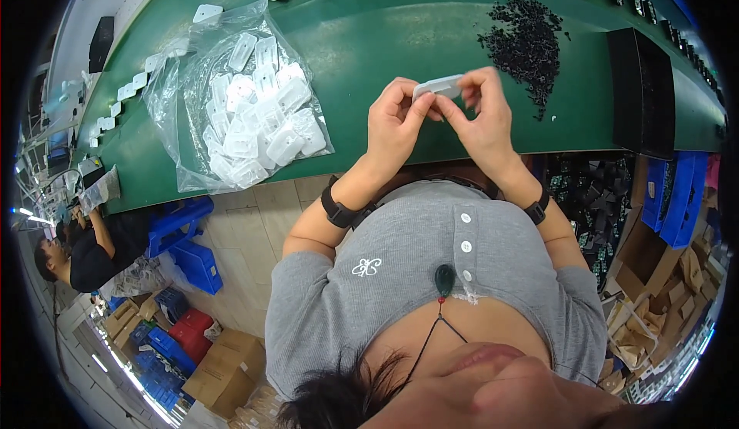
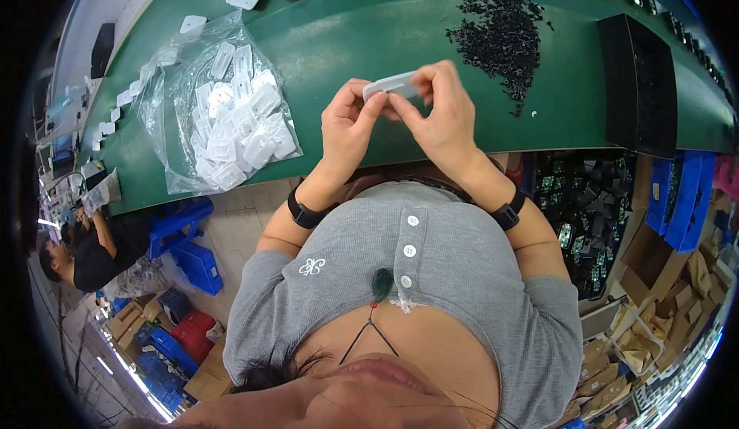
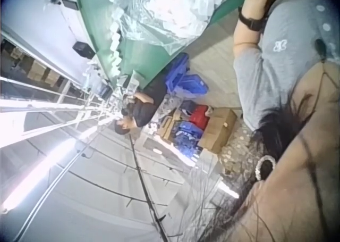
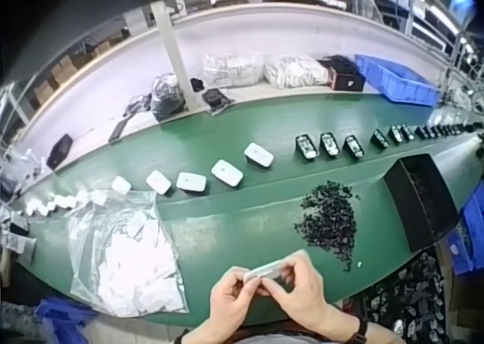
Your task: The person picks up a white plastic base and a black screw, inserts the screw into the base, and then presses a black plastic housing over the assembly. After pressing the parts together by hand, the person places the completed unit onto the green workbench.
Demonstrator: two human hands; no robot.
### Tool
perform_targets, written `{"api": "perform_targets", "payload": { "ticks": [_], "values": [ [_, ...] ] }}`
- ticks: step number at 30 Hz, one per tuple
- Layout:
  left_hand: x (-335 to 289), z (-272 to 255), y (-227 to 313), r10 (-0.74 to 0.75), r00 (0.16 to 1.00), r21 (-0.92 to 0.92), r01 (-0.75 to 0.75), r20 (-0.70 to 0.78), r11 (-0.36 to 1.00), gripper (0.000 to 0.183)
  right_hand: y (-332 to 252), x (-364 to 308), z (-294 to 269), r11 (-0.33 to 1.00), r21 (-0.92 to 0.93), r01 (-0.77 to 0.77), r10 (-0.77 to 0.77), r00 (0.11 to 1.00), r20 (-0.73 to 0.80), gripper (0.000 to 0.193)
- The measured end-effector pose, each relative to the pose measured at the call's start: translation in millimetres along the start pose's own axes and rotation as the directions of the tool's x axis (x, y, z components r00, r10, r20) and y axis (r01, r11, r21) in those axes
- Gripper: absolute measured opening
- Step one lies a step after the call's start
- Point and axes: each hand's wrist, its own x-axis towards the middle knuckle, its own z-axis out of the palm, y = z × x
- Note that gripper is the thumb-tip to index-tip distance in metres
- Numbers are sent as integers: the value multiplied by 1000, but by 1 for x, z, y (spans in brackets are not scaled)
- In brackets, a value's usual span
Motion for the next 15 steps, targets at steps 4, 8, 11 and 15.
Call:
{"api": "perform_targets", "payload": {
  "ticks": [4,8,11,15],
  "values": [
    [3,-7,4,-100,991,35,98,85,995,9,9,15,-15,972,-138,189,-162,969,186,23],
    [11,-3,18,-215,976,-164,218,41,962,16,12,30,-18,941,166,-296,205,885,418,18],
    [26,-12,11,-192,981,-87,189,-37,978,19,20,56,-19,961,179,-209,103,878,468,20],
    [50,-48,-6,-214,966,316,251,-148,915,16,42,148,-30,921,-336,197,-191,980,53,38]
  ]
}}
